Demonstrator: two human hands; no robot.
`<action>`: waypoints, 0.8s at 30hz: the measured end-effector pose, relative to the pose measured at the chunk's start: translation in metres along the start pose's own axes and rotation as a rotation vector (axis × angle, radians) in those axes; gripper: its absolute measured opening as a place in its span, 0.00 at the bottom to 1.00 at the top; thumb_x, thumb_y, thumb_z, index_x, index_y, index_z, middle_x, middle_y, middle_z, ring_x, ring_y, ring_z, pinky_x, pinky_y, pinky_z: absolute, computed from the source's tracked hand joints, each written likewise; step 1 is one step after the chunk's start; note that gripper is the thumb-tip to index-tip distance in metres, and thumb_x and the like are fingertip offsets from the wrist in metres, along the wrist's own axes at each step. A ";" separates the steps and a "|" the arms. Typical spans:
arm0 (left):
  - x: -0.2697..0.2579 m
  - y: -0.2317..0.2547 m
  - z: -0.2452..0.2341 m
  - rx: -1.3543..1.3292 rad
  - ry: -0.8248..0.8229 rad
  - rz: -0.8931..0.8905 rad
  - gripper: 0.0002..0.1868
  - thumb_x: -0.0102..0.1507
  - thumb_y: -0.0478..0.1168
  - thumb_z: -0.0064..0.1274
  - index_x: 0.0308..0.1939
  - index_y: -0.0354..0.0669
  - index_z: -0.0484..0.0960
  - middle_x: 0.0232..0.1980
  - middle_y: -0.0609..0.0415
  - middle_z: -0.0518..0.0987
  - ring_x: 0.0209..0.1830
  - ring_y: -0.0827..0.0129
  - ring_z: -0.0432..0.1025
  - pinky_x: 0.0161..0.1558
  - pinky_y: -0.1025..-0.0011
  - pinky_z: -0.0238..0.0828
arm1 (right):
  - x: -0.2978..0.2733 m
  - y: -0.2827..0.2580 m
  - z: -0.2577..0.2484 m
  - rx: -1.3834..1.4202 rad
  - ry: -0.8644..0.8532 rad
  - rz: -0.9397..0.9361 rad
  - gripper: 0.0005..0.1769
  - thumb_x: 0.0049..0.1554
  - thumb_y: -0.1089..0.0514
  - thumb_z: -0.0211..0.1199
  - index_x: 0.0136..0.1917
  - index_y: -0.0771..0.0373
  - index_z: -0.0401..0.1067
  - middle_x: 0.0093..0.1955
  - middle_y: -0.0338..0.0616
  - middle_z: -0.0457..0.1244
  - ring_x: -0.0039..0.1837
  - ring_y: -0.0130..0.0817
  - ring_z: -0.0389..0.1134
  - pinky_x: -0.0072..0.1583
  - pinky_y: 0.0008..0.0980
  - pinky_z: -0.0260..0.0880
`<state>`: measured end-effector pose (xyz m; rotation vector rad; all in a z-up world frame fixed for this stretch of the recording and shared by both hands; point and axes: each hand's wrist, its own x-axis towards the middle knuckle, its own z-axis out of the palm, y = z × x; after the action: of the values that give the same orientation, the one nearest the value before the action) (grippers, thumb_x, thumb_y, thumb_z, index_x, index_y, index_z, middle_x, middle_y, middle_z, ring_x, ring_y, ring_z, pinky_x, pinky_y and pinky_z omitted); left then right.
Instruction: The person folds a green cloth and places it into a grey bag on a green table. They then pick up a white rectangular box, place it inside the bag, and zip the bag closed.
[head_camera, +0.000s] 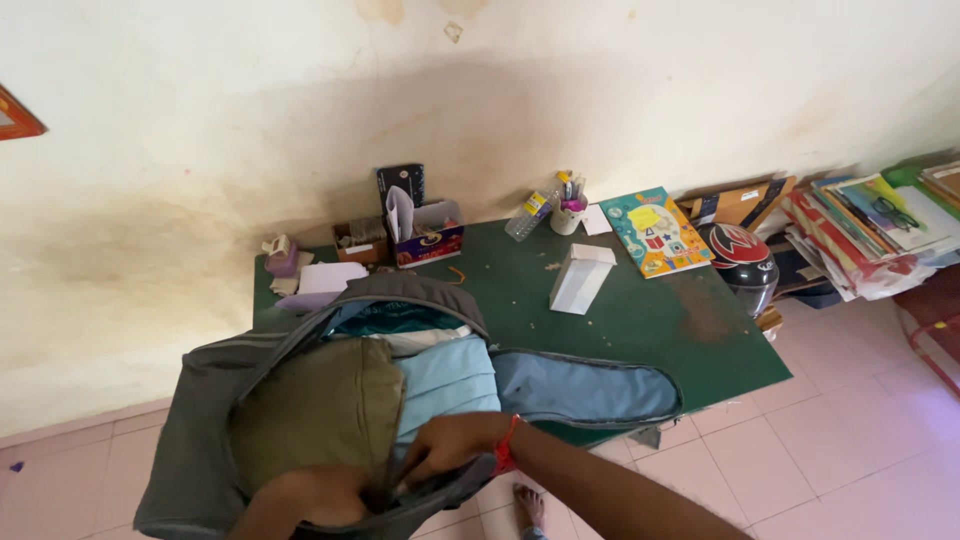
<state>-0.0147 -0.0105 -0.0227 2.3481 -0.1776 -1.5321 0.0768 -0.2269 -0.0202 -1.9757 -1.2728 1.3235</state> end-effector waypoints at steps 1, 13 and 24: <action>0.004 0.001 0.001 0.026 0.002 0.022 0.28 0.63 0.52 0.50 0.66 0.53 0.79 0.64 0.48 0.78 0.62 0.55 0.74 0.63 0.61 0.68 | 0.002 0.004 0.002 0.007 -0.039 0.003 0.29 0.57 0.34 0.62 0.63 0.53 0.79 0.55 0.47 0.73 0.54 0.42 0.73 0.58 0.34 0.70; 0.011 -0.013 0.015 0.003 0.110 0.110 0.28 0.60 0.52 0.54 0.63 0.50 0.79 0.60 0.46 0.83 0.60 0.55 0.77 0.60 0.63 0.73 | 0.003 0.009 0.008 -0.048 0.084 -0.079 0.34 0.56 0.36 0.64 0.67 0.59 0.76 0.60 0.51 0.71 0.61 0.44 0.72 0.62 0.36 0.69; -0.025 -0.004 -0.030 0.223 0.728 -0.193 0.68 0.50 0.79 0.64 0.80 0.55 0.44 0.84 0.50 0.40 0.84 0.50 0.39 0.74 0.41 0.53 | 0.022 0.022 -0.010 -0.836 0.748 -0.372 0.54 0.55 0.25 0.60 0.82 0.58 0.52 0.85 0.56 0.46 0.85 0.59 0.45 0.78 0.61 0.44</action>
<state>0.0016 0.0063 0.0085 3.0011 0.0622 -0.6552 0.0983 -0.2165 -0.0427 -2.2098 -1.7796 -0.2150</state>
